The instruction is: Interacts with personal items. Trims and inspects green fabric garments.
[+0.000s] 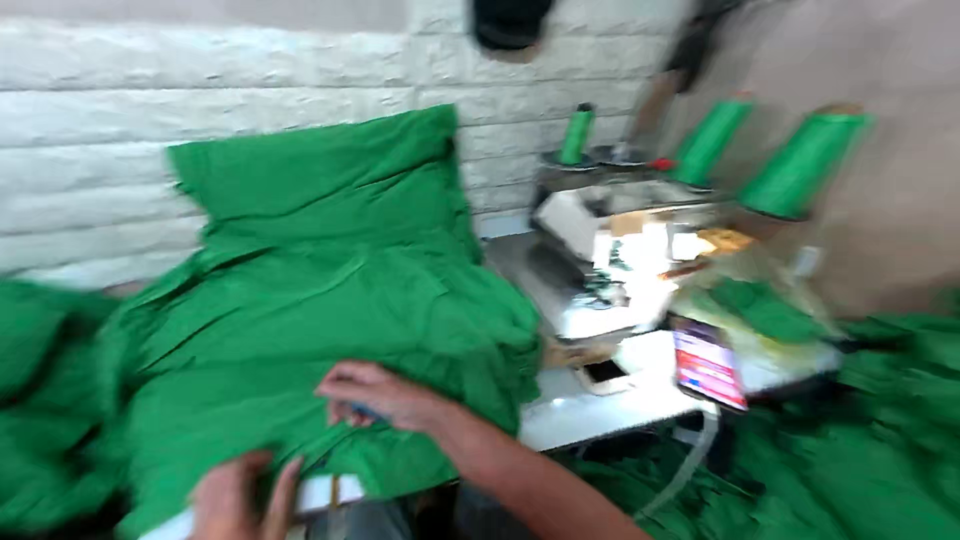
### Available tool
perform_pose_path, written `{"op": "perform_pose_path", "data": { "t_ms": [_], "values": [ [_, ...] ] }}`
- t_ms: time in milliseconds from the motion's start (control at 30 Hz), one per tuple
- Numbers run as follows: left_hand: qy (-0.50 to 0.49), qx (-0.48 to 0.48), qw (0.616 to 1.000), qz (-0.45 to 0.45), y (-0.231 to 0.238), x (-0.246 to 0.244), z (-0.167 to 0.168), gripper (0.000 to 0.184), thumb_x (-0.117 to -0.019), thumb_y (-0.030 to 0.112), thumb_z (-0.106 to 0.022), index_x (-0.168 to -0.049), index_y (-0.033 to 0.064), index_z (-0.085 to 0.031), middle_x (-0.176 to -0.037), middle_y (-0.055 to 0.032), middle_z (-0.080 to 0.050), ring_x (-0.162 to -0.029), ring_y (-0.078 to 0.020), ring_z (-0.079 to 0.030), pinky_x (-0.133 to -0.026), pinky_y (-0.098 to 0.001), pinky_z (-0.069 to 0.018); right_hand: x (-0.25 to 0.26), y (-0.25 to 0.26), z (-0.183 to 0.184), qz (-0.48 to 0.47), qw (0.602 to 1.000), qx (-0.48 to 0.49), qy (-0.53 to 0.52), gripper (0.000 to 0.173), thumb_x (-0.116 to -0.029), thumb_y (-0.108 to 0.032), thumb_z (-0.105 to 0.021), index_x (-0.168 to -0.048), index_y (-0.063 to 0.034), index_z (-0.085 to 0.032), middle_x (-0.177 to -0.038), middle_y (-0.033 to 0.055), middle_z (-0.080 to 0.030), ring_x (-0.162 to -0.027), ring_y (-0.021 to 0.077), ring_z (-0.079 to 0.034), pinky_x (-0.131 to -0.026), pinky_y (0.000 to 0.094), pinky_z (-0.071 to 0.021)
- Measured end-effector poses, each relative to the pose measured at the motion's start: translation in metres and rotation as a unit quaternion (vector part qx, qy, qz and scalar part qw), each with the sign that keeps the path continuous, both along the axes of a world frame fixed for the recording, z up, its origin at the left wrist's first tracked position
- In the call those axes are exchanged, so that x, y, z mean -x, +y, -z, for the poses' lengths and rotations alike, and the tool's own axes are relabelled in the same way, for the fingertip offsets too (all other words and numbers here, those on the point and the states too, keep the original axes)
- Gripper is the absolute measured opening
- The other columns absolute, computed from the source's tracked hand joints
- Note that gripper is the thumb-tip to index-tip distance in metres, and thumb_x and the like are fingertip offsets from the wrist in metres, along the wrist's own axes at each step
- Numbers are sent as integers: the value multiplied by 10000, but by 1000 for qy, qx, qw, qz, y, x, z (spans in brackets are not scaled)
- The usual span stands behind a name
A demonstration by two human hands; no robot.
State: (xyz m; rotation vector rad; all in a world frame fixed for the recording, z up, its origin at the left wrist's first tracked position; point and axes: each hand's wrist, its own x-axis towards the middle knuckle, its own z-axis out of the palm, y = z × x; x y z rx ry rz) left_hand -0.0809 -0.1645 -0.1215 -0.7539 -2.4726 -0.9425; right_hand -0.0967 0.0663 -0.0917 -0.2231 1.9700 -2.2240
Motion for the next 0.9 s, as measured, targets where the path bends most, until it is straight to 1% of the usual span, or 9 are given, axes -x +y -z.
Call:
{"op": "perform_pose_path", "data": {
  "t_ms": [100, 233, 300, 400, 467, 600, 667, 767, 900],
  "values": [
    [39, -31, 997, -61, 3, -1, 17, 225, -989, 185, -619, -971, -19, -713, -881, -149, -693, -792, -259, -692, -726, -418, -586, 6, 1, 5, -10, 1000, -20, -9, 275, -1093, -230, -451, -1225, -20, -570, -825, -16, -661, -623, 20, -574, -564, 173, -471],
    [-41, -123, 986, -100, -8, -6, 16, 334, -1085, 214, -440, -1007, 12, -694, -846, -47, -723, -751, -104, -703, -717, -293, -597, 11, -3, 11, -19, 999, -31, 8, 250, -1092, -225, -429, -1184, -43, -574, -826, -22, -661, -593, 15, -551, -535, 163, -449],
    [-70, -142, 983, -89, -10, -9, 15, 350, -1089, 247, -429, -1037, 10, -681, -866, -57, -709, -781, -119, -696, -738, -314, -591, 10, -5, 12, -20, 999, -29, 20, 226, -1090, -211, -429, -1157, -50, -572, -824, -21, -668, -585, 9, -552, -522, 150, -444],
    [-33, -127, 988, -77, -4, -11, 22, 301, -1019, 289, -592, -1066, 1, -665, -916, -97, -666, -808, -178, -660, -737, -348, -573, 8, -7, 13, -17, 999, -17, 32, 209, -1085, -201, -436, -1135, -55, -577, -825, -9, -676, -581, 13, -559, -516, 141, -443],
    [13, -90, 992, -84, 0, -9, 25, 325, -946, 290, -697, -1086, -2, -672, -975, -143, -672, -871, -272, -666, -779, -436, -567, 6, -9, 14, -14, 999, -16, 40, 202, -1083, -202, -443, -1128, -55, -575, -820, -3, -672, -575, 15, -556, -511, 140, -440],
    [26, -45, 994, -101, 6, -9, 25, 355, -900, 247, -745, -1177, 31, -696, -1049, -164, -680, -965, -351, -668, -819, -508, -555, 1, -14, 16, -13, 995, -65, 78, 177, -1056, -179, -490, -1150, -52, -568, -812, -28, -662, -584, 9, -554, -522, 141, -442],
    [28, -66, 992, -103, 7, -10, 26, 426, -893, 232, -753, -1226, -8, -640, -1048, -165, -676, -924, -336, -666, -795, -496, -557, -3, -18, 16, -12, 988, -109, 112, 173, -1028, -162, -548, -1148, -40, -574, -810, -42, -660, -594, 6, -559, -536, 148, -454],
    [45, -88, 990, -99, 6, -9, 30, 411, -887, 245, -759, -1167, -26, -630, -1016, -163, -667, -884, -318, -666, -776, -477, -562, -8, -26, 14, 0, 980, -139, 143, 174, -993, -144, -595, -1130, -37, -593, -819, -35, -668, -626, 12, -590, -549, 153, -473],
    [37, -68, 993, -86, 3, -8, 30, 285, -903, 248, -742, -1072, 23, -698, -1032, -162, -675, -970, -344, -669, -805, -494, -558, -12, -35, 7, -12, 972, -150, 178, 183, -986, -141, -601, -1138, -39, -597, -875, -30, -679, -703, 27, -642, -608, 167, -531]
  ]
}}
